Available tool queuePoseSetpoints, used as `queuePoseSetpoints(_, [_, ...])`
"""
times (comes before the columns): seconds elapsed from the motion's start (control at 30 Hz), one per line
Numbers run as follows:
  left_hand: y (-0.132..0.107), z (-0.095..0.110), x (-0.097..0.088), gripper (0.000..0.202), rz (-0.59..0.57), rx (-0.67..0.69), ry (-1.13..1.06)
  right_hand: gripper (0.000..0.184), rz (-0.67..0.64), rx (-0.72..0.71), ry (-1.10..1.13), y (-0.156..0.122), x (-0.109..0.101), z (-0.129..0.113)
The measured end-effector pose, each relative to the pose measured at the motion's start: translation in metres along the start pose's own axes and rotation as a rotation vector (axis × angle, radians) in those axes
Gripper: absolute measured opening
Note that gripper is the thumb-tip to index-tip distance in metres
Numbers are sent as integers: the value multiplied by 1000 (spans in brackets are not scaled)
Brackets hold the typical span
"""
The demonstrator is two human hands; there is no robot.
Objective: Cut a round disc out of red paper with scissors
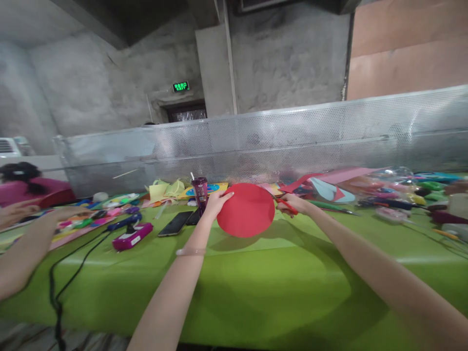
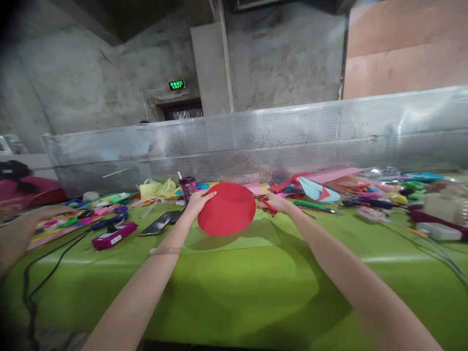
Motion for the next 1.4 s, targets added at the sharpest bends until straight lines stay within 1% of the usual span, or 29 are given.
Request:
queuePoseSetpoints(0.13, [0, 1, 0, 31, 7, 9, 14, 18, 13, 3, -17, 0, -2, 0])
queuePoseSetpoints(0.27, [-1, 2, -1, 30, 28, 12, 44, 18, -1, 0, -37, 1, -2, 1])
queuePoseSetpoints(0.43, [-1, 0, 0, 31, 1, 7, 19, 20, 12, 11, -37, 0, -3, 0])
queuePoseSetpoints(0.57, [-1, 0, 1, 32, -21, -4, -7, 20, 26, 25, 5, -1, -3, -3])
queuePoseSetpoints(0.73, [-1, 1, -1, 33, -1, 11, 15, 17, 26, 5, 21, -1, -2, -3])
queuePoseSetpoints(1.1, [0, -1, -1, 33, 4, -3, 19, 17, 8, 20, 42, -1, 0, -3])
queuePoseSetpoints(1.4, [0, 1, -1, 31, 4, 12, 28, 19, -1, 13, -1, -2, -1, -5])
Point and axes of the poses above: each hand's wrist, its own y-axis towards the middle knuckle, its own x-axis out of the palm, z = x × y, the point moved 6 cm from there along y, towards the middle knuckle, and after that the axes turned 14 degrees about -x, right-handed, at the moved point
